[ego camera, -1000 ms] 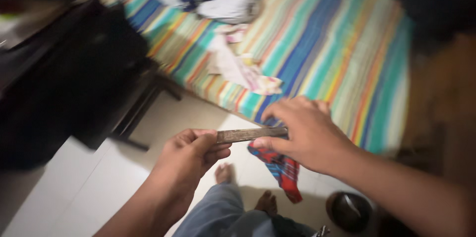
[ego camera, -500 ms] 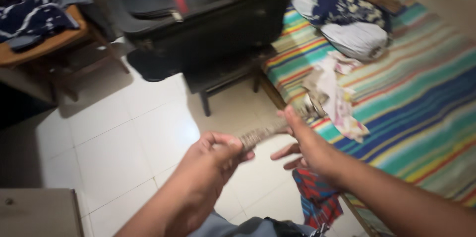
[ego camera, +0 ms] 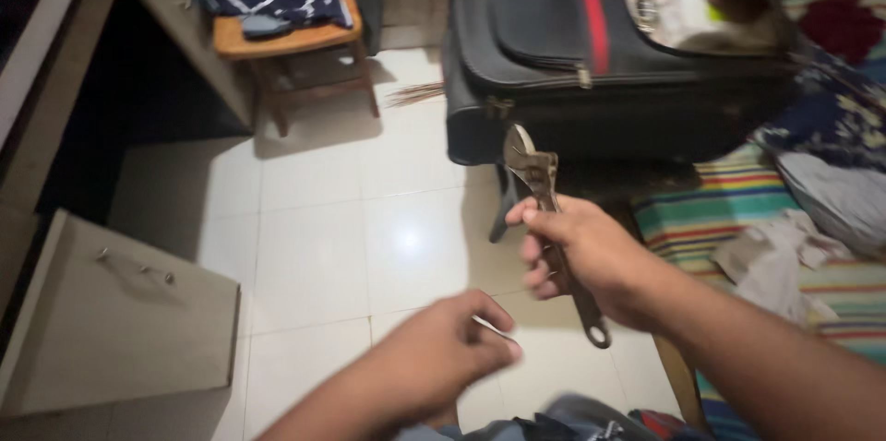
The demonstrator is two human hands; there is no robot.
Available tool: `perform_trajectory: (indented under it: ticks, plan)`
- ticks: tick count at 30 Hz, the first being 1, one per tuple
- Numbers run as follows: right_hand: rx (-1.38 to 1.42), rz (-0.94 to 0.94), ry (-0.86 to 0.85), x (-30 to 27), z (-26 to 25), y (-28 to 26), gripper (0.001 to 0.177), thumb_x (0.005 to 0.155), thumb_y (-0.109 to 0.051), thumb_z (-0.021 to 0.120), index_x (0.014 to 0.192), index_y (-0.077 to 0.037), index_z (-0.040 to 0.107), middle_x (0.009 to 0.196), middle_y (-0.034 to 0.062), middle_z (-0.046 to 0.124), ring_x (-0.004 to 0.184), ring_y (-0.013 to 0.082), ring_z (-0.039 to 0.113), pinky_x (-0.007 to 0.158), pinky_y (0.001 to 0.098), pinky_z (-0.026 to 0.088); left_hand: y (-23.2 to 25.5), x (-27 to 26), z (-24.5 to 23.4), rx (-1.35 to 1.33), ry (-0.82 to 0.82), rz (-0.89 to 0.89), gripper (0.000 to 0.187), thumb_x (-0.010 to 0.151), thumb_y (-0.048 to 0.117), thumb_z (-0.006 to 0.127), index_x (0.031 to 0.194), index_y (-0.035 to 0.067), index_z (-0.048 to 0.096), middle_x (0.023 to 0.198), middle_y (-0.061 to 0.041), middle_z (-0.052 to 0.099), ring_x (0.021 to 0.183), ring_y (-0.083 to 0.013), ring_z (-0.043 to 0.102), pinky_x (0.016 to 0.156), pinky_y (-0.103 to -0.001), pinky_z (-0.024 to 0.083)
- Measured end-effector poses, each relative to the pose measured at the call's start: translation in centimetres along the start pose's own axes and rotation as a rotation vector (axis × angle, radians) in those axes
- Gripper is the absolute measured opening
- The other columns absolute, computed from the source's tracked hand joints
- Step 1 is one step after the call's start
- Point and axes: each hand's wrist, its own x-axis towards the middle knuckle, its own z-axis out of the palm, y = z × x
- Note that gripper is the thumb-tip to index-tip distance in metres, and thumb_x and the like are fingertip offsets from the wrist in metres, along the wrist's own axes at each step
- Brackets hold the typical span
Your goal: The person packs various items into a black backpack. They place a small red dictionary, a wrench, a white earbud case, a black power bank, a paintbrush, and a white box into the bag. The person moves between a desk and the backpack to retrieve and pack these items.
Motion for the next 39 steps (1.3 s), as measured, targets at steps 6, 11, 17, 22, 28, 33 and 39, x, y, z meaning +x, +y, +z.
perform_trajectory:
  ticks: [6, 11, 17, 22, 28, 33, 39]
  plan:
    - [-0.058, 0.038, -0.076, 3.7, 2.7, -4.4, 0.033, 0.099, -0.041, 0.049, 0.088, -0.01, 0.054, 0.055, -0.0065, 0.026, 0.042, 0.0078, 0.019, 0.039, 0.0271, 0.013, 0.4, -1.2, -7.2, -0.139, 0.276, -0.009, 0.039, 0.088, 0.036, 0.069, 0.116, 0.01, 0.067, 0.103, -0.008, 0.075, 0.1, -0.0135, 0.07, 0.09, -0.031, 0.052]
    - [-0.127, 0.09, -0.101, 7.8, 4.3, -7.4, 0.039, 0.102, -0.047, 0.051, 0.087, -0.011, 0.054, 0.056, -0.0058, 0.025, 0.042, 0.0079, 0.019, 0.039, 0.0273, 0.015, 2.6, -1.3, -11.7, -0.174, 0.355, -0.15, 0.039, 0.088, 0.04, 0.065, 0.116, 0.013, 0.067, 0.114, -0.004, 0.072, 0.109, -0.0143, 0.068, 0.1, -0.033, 0.046]
    - [-0.208, 0.106, -0.117, 14.1, 5.6, -12.7, 0.039, 0.104, -0.046, 0.048, 0.092, -0.01, 0.058, 0.057, -0.0047, 0.029, 0.044, 0.0094, 0.023, 0.041, 0.0282, 0.018, 5.7, 1.4, -18.2, -0.212, 0.474, -0.181, 0.039, 0.089, 0.04, 0.063, 0.117, 0.014, 0.068, 0.113, -0.002, 0.073, 0.107, -0.0163, 0.067, 0.097, -0.034, 0.048]
    - [-0.283, 0.064, -0.167, 19.9, 4.9, -18.7, 0.037, 0.105, -0.042, 0.047, 0.095, -0.009, 0.061, 0.056, -0.0043, 0.029, 0.044, 0.0099, 0.024, 0.041, 0.0291, 0.021, 10.4, 5.2, -23.5, -0.192, 0.562, -0.241, 0.039, 0.09, 0.041, 0.064, 0.119, 0.016, 0.068, 0.115, 0.0, 0.073, 0.106, -0.0151, 0.067, 0.096, -0.033, 0.049]
    - [-0.276, -0.001, -0.208, 26.9, 3.6, -24.3, 0.039, 0.106, -0.043, 0.045, 0.095, -0.008, 0.062, 0.053, -0.003, 0.031, 0.042, 0.0106, 0.024, 0.039, 0.0295, 0.021, 15.0, 11.0, -27.7, -0.238, 0.578, -0.111, 0.04, 0.087, 0.039, 0.064, 0.119, 0.014, 0.069, 0.114, -0.003, 0.073, 0.104, -0.016, 0.067, 0.092, -0.036, 0.05]
    - [-0.249, 0.059, -0.162, 31.4, 2.0, -26.8, 0.041, 0.105, -0.045, 0.047, 0.094, -0.008, 0.062, 0.051, 0.0011, 0.036, 0.038, 0.0128, 0.024, 0.037, 0.031, 0.019, 18.9, 15.0, -30.5, -0.177, 0.472, -0.167, 0.04, 0.089, 0.041, 0.064, 0.12, 0.018, 0.067, 0.115, 0.0, 0.071, 0.104, -0.0134, 0.066, 0.094, -0.034, 0.05]
    - [-0.161, 0.096, -0.096, 37.1, 0.8, -29.5, 0.04, 0.105, -0.045, 0.049, 0.097, -0.007, 0.06, 0.051, -0.0003, 0.039, 0.037, 0.0112, 0.026, 0.036, 0.0289, 0.019, 23.4, 20.7, -37.9, -0.105, 0.394, -0.18, 0.039, 0.089, 0.041, 0.065, 0.118, 0.015, 0.069, 0.113, 0.002, 0.07, 0.1, -0.0125, 0.063, 0.094, -0.032, 0.048]
